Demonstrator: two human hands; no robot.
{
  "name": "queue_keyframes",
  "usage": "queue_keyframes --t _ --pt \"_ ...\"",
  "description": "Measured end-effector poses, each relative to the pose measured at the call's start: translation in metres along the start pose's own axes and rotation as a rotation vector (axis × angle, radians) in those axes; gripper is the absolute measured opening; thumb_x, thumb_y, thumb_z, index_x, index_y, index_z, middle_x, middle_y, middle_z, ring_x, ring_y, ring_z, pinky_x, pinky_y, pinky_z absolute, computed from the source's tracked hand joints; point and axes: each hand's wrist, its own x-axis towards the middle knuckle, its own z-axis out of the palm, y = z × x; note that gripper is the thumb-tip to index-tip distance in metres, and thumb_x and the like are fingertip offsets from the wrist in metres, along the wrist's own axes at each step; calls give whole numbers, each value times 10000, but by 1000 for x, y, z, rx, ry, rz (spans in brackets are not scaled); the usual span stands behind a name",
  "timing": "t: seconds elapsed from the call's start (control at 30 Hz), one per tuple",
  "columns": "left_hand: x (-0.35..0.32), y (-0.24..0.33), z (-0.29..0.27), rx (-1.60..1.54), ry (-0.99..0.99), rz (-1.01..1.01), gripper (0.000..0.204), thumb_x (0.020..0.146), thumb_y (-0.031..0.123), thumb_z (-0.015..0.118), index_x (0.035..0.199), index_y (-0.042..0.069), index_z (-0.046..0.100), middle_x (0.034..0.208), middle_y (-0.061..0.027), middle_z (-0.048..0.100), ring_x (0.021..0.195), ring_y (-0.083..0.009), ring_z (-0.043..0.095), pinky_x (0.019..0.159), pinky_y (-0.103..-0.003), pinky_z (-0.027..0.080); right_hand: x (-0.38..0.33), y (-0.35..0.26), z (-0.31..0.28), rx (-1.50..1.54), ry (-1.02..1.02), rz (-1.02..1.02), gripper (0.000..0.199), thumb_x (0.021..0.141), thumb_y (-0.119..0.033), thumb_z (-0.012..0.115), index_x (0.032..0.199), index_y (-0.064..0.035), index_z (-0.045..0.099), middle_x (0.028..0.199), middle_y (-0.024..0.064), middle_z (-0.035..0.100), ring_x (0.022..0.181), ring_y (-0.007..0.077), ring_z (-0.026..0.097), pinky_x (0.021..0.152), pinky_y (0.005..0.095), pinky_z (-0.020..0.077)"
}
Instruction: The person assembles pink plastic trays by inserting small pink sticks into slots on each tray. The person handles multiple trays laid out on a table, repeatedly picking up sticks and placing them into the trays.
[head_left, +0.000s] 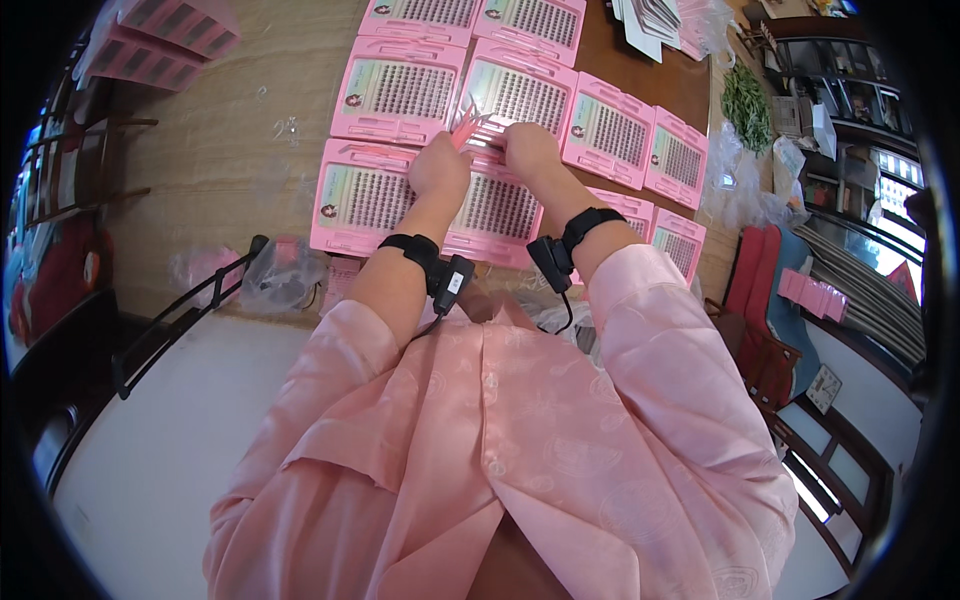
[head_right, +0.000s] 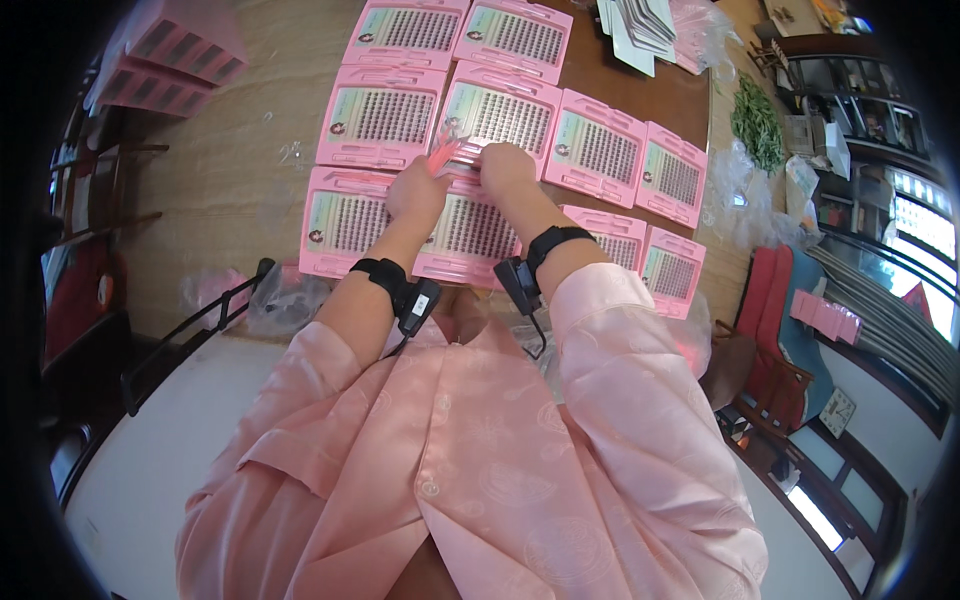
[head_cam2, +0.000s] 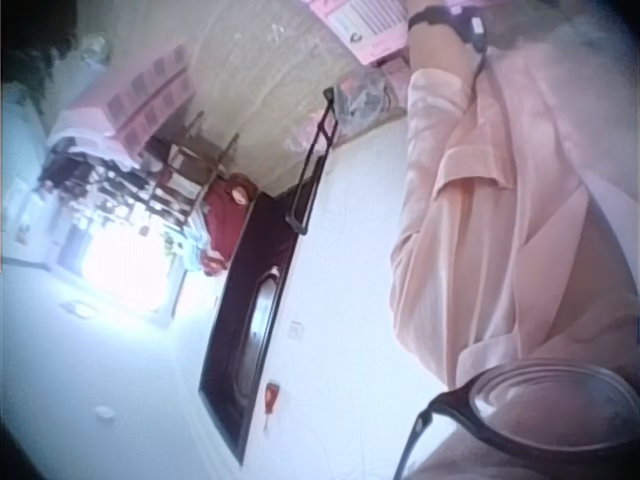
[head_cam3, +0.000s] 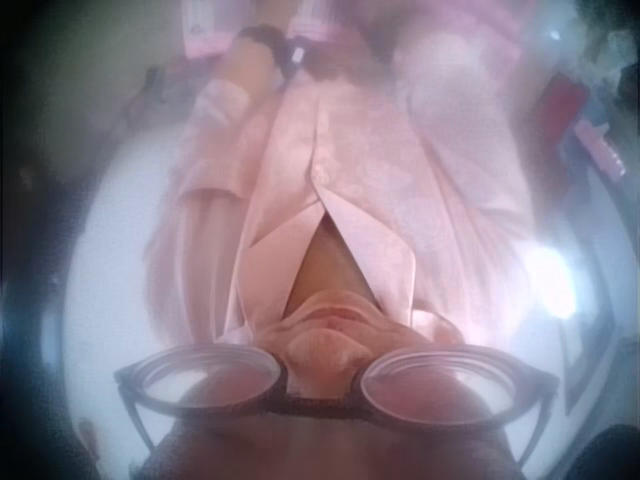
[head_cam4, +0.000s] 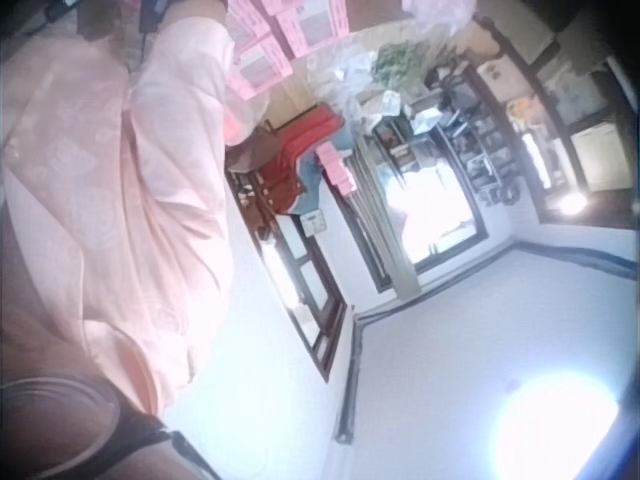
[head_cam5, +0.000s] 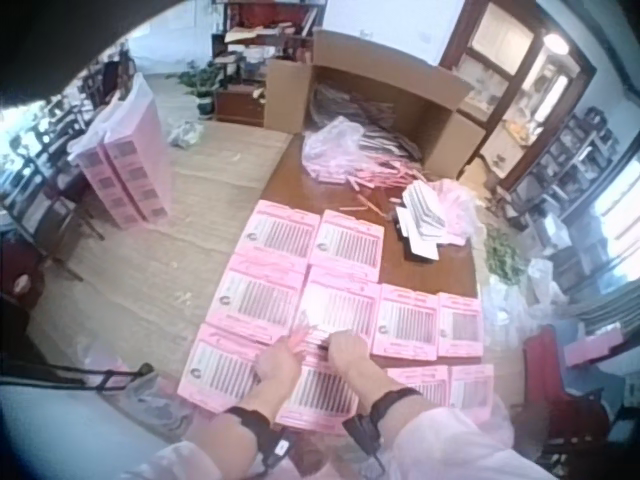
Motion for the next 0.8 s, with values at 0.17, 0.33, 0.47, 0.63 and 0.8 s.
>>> queue_keyframes --t 0.17,0.33,0.47,0.63,0.8 --pt "6 -11 5 -73 17 108 452 891 400 693 1139 34 600 999 -205 705 935 -384 685 771 -481 532 0 8 -20 150 -70 77 174 788 -255 752 886 -113 772 897 137 736 855 306 714 764 424 569" --pt "4 -25 -20 -951 -410 60 354 985 366 604 1156 58 569 771 -57 634 618 -170 614 474 -292 433 -3 12 -42 804 58 264 274 861 -314 762 892 -43 731 730 34 682 622 167 622 583 317 491" --pt "-3 -23 -53 -1219 -593 26 247 1017 291 577 1138 79 542 767 -14 572 564 -92 532 411 -193 332 -6 -32 -49 1470 -183 103 213 914 -272 738 870 -68 694 793 -1 654 700 100 596 632 245 486" --pt "5 -26 -80 -1271 -490 67 220 1016 243 572 1163 81 548 813 -31 607 587 -112 566 425 -207 361 1 -79 -59 1675 -197 174 172 931 -144 703 882 20 679 807 59 674 692 126 631 639 254 522" --pt "30 -43 -85 -1154 -222 41 287 1013 226 561 1253 69 542 907 -91 679 684 -121 654 473 -257 421 23 -113 -60 1613 118 377 172 978 -178 639 927 -19 679 830 54 661 666 150 627 624 282 527"
